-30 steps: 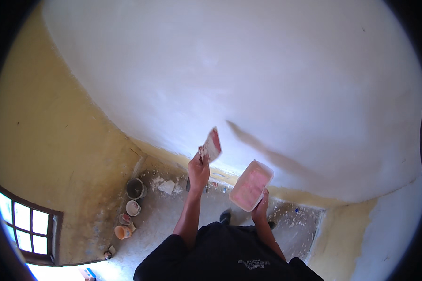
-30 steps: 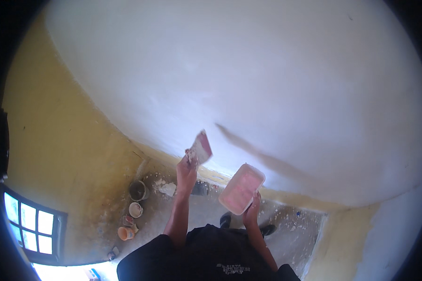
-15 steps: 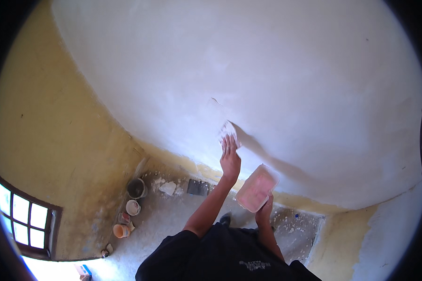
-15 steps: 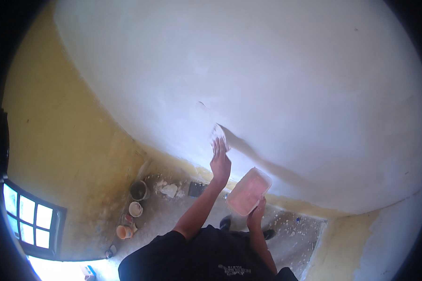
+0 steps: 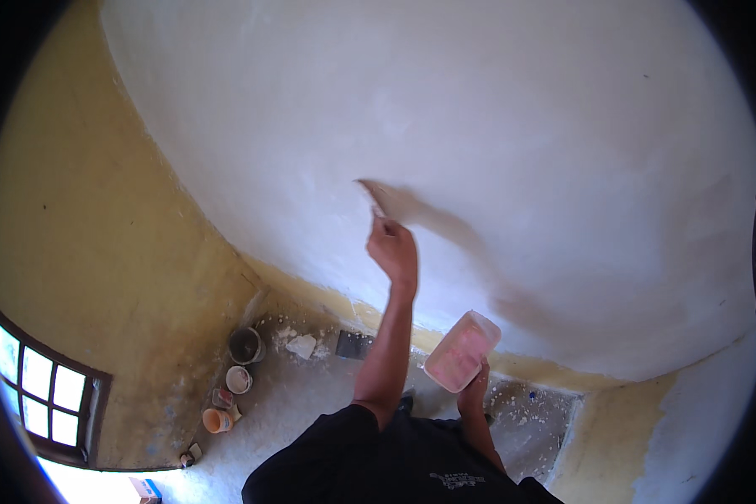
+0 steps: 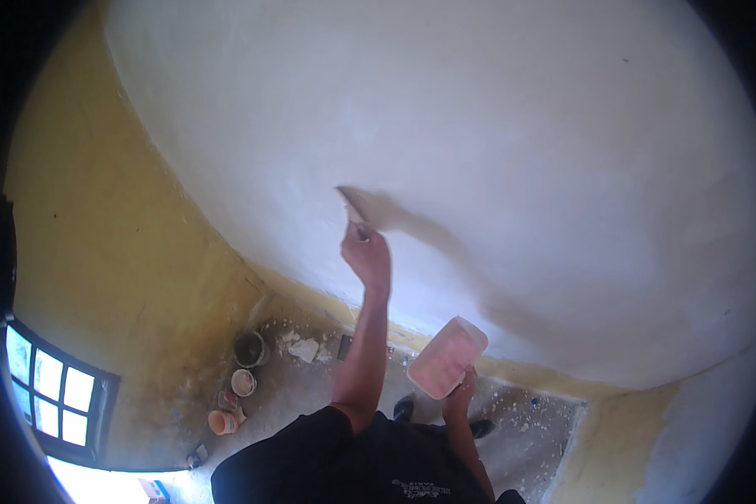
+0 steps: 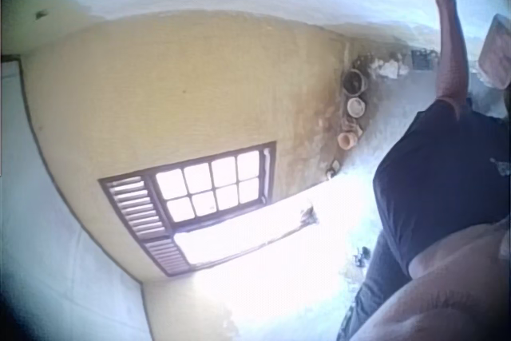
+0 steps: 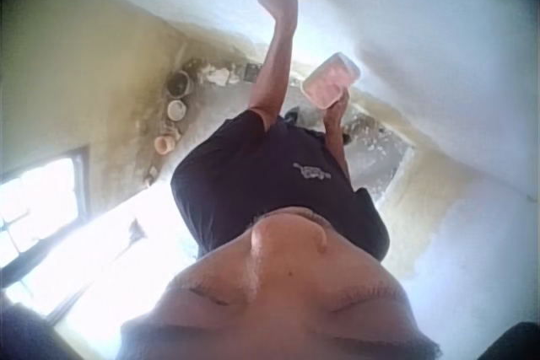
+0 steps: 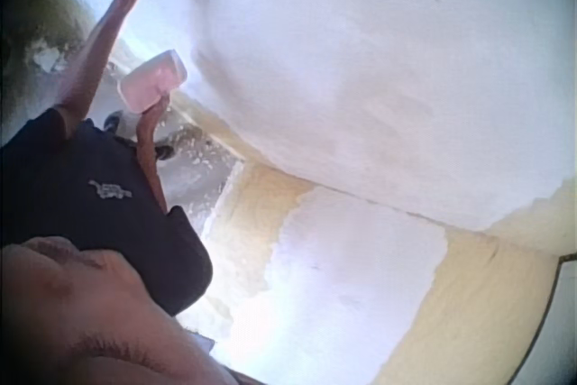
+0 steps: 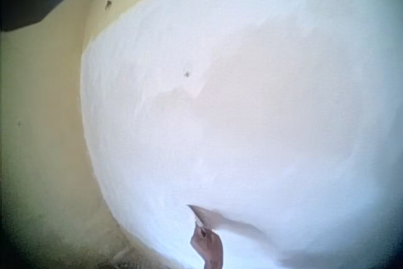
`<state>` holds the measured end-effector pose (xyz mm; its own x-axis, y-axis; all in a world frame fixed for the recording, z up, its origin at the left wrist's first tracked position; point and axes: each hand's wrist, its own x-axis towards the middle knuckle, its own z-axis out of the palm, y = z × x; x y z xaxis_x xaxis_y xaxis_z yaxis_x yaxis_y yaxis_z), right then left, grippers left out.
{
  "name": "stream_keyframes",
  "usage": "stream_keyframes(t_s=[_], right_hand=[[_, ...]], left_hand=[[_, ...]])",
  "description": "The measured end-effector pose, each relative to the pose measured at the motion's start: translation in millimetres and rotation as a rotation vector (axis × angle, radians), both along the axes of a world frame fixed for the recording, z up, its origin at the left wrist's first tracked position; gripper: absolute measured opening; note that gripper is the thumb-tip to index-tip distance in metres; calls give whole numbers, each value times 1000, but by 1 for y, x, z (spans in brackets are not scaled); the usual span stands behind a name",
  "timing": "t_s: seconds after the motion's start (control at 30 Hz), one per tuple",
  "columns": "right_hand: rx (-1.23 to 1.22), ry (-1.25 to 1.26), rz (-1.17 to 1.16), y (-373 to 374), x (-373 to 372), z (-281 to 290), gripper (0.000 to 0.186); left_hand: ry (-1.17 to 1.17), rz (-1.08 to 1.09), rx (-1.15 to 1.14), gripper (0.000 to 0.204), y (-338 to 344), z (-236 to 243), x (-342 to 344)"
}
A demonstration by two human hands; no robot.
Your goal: The person applies plaster to a wall using a putty knife, taking small amounts from a plastic container and spreading it in smooth strokes across the surface.
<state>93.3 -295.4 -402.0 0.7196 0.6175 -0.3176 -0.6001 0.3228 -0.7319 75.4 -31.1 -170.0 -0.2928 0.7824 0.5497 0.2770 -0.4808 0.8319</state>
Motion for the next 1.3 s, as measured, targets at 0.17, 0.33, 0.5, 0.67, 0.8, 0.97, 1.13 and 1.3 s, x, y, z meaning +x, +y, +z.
stream_keyframes(t_s=[0.17, 0.33, 0.5, 0.67, 0.8, 0.97, 1.13, 1.3], right_hand=[[26, -30, -6, -1, 8, -9, 47], [28, -71, 10, -1, 8, 0, 47], [60, 72, 46, 3, 10, -4, 47], [46, -32, 5, -7, 9, -12, 46], [41, -62, -57, -10, 3, 9, 43], [36, -92, -61, -7, 3, 0, 43], [54, -127, -34, -8, 8, 11, 44], [109, 12, 34, -11, 27, -10, 54]], left_hand=[[136, -189, 93, 45, -68, 19, 34], [59, -496, -90, 24, -75, 8, -16], [-1, -242, 15, 18, -31, -25, -51], [-89, -246, -71, 24, -4, -21, -72], [56, -138, -30, 24, 6, -26, -71], [367, 19, 281, 58, 33, -73, -19], [472, -234, 236, 60, -13, -149, -12], [228, -189, -249, 36, -34, -160, -53]])
